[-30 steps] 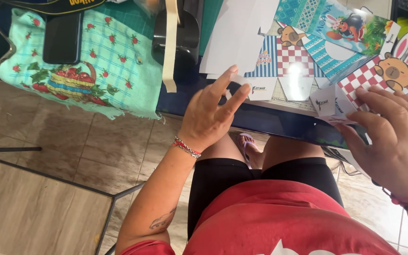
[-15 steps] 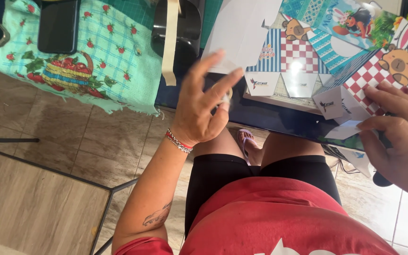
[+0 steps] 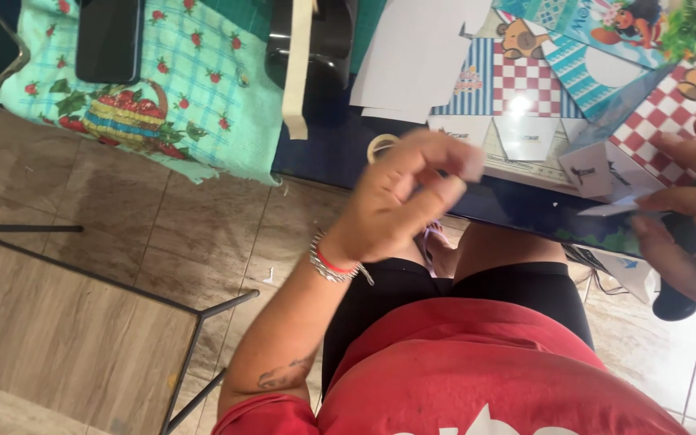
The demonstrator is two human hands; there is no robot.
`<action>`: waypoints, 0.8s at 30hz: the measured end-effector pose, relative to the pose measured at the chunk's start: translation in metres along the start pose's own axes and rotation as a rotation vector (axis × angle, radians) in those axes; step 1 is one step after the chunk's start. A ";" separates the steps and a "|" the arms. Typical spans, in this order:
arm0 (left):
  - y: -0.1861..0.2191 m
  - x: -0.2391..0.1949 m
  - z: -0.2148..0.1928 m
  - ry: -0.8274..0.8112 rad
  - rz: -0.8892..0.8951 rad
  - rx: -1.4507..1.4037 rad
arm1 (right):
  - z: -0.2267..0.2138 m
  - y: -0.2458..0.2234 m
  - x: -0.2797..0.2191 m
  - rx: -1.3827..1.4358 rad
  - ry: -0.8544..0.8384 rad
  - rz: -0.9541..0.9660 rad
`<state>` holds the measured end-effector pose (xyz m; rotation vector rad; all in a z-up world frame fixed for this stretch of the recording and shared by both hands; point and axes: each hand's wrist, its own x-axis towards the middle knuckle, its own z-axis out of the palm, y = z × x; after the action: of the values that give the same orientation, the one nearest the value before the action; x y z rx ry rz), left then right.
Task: Assembling small printed paper favor boxes by folding and applying tape
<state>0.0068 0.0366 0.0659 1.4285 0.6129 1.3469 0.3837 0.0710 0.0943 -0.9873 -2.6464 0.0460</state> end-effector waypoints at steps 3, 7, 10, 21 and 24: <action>-0.008 -0.002 0.032 0.091 -0.096 0.082 | -0.009 -0.009 0.005 0.009 0.051 -0.028; -0.014 -0.001 0.064 0.059 -0.049 0.165 | -0.011 -0.045 0.011 0.068 0.081 0.009; -0.024 -0.007 0.085 0.067 0.118 0.341 | -0.015 -0.076 0.021 0.199 0.169 -0.067; -0.055 -0.035 0.116 0.148 0.227 0.480 | 0.015 -0.078 -0.019 0.254 0.146 0.001; -0.062 -0.032 0.116 0.214 0.021 0.242 | 0.007 -0.087 -0.021 0.119 0.004 0.205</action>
<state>0.1239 -0.0083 0.0158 1.4947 0.9300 1.4933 0.3413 -0.0084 0.0939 -1.2111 -2.4959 0.2445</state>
